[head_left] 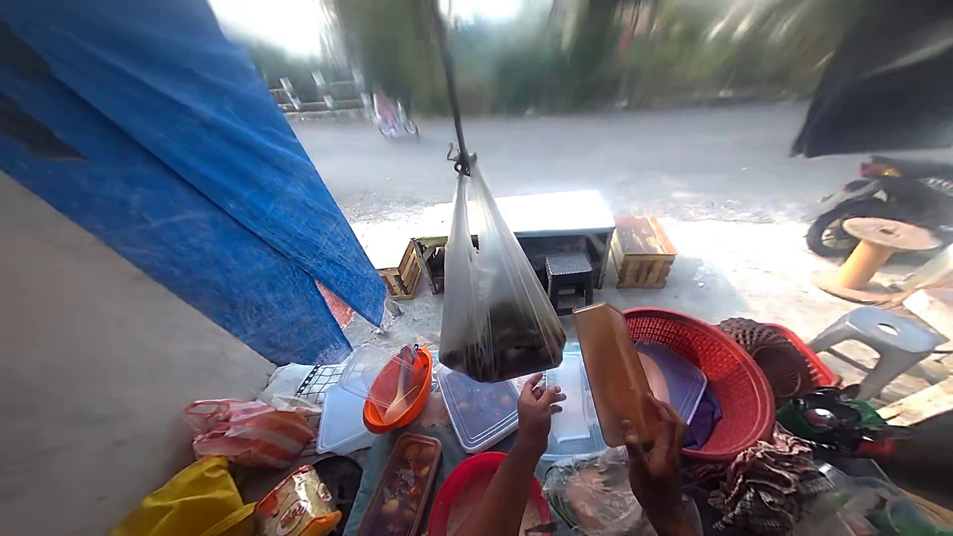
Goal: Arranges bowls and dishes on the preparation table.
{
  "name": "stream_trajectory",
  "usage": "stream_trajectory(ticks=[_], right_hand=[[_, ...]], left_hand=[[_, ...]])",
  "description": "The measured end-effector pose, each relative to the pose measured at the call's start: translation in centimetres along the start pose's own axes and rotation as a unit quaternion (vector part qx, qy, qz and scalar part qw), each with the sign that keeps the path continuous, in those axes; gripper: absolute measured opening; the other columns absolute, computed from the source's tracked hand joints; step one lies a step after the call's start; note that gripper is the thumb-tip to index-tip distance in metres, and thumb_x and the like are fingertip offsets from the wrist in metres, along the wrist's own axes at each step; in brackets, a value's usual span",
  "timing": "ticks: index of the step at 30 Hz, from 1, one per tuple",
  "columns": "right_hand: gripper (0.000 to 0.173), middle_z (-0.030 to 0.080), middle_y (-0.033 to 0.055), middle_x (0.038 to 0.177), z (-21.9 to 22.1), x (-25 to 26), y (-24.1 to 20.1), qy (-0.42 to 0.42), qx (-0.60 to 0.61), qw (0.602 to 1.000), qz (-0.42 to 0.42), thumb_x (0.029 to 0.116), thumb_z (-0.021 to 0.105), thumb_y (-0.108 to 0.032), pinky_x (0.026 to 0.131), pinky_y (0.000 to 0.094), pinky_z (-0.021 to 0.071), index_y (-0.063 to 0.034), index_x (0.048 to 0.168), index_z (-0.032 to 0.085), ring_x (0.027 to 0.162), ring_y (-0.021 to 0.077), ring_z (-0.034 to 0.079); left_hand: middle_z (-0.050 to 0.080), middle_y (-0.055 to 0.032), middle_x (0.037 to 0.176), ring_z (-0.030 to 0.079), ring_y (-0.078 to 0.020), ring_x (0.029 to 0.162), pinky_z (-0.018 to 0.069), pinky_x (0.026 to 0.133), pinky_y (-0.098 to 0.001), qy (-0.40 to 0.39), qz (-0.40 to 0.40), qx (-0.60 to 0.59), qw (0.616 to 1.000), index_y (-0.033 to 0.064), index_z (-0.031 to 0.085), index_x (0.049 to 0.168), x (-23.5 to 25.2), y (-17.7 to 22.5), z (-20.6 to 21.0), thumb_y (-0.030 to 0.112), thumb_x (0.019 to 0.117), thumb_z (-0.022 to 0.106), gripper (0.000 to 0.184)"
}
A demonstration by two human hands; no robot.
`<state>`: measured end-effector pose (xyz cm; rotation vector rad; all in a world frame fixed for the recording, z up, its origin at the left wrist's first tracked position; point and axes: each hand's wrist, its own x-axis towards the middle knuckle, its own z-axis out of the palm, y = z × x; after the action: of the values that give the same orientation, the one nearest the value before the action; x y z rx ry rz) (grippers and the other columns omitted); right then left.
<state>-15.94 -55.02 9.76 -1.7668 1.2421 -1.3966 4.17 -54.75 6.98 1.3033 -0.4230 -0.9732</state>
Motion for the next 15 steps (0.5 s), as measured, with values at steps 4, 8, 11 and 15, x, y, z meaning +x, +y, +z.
stream_trajectory(ticks=[4, 8, 11, 15], right_hand=[[0.069, 0.053, 0.0188, 0.141, -1.4, 2.2, 0.6, -0.013, 0.011, 1.000, 0.002, 0.0932, 0.061, -0.053, 0.103, 0.0415, 0.0519, -0.0026, 0.140, 0.057, 0.131, 0.0266, 0.053], [0.067, 0.052, 0.0197, 0.141, -2.4, 2.9, 1.0, -0.016, 0.000, 1.000, 0.012, 0.0909, 0.068, -0.046, 0.103, 0.0401, 0.0528, -0.0018, 0.140, 0.056, 0.130, 0.0262, 0.053], [0.064, 0.055, 0.0179, 0.140, -2.8, 2.6, 1.1, -0.044, 0.019, 0.997, 0.055, 0.0895, 0.069, -0.045, 0.100, 0.0389, 0.0556, -0.0032, 0.137, 0.059, 0.129, 0.0246, 0.056], [0.062, 0.056, 0.0186, 0.136, -3.4, 3.1, 2.4, 0.014, 0.022, 0.997, 0.066, 0.0907, 0.068, -0.046, 0.097, 0.0380, 0.0572, -0.0022, 0.134, 0.060, 0.126, 0.0246, 0.057]], left_hand=[[0.075, -0.0102, 0.094, 0.074, -0.0162, 0.076, 0.0639, 0.073, -0.0354, 0.005, 0.147, 0.234, 0.961, -0.0001, 0.066, 0.130, 0.7, 3.7, 0.9, 0.011, 0.0985, 0.063, 0.034], [0.075, -0.0064, 0.090, 0.073, -0.0133, 0.077, 0.0628, 0.078, -0.0348, 0.030, 0.199, 0.324, 0.924, 0.0049, 0.070, 0.126, 0.0, 5.0, 1.8, 0.013, 0.0990, 0.062, 0.030], [0.074, -0.0102, 0.099, 0.071, -0.0185, 0.085, 0.0592, 0.084, -0.0424, 0.017, 0.186, 0.425, 0.886, 0.0073, 0.072, 0.125, 0.7, 3.9, 1.3, 0.014, 0.0972, 0.061, 0.030], [0.074, -0.0116, 0.094, 0.071, -0.0264, 0.087, 0.0539, 0.090, -0.0531, 0.042, 0.210, 0.500, 0.839, 0.0086, 0.074, 0.121, 1.5, 3.6, 0.9, 0.017, 0.0965, 0.061, 0.029]])
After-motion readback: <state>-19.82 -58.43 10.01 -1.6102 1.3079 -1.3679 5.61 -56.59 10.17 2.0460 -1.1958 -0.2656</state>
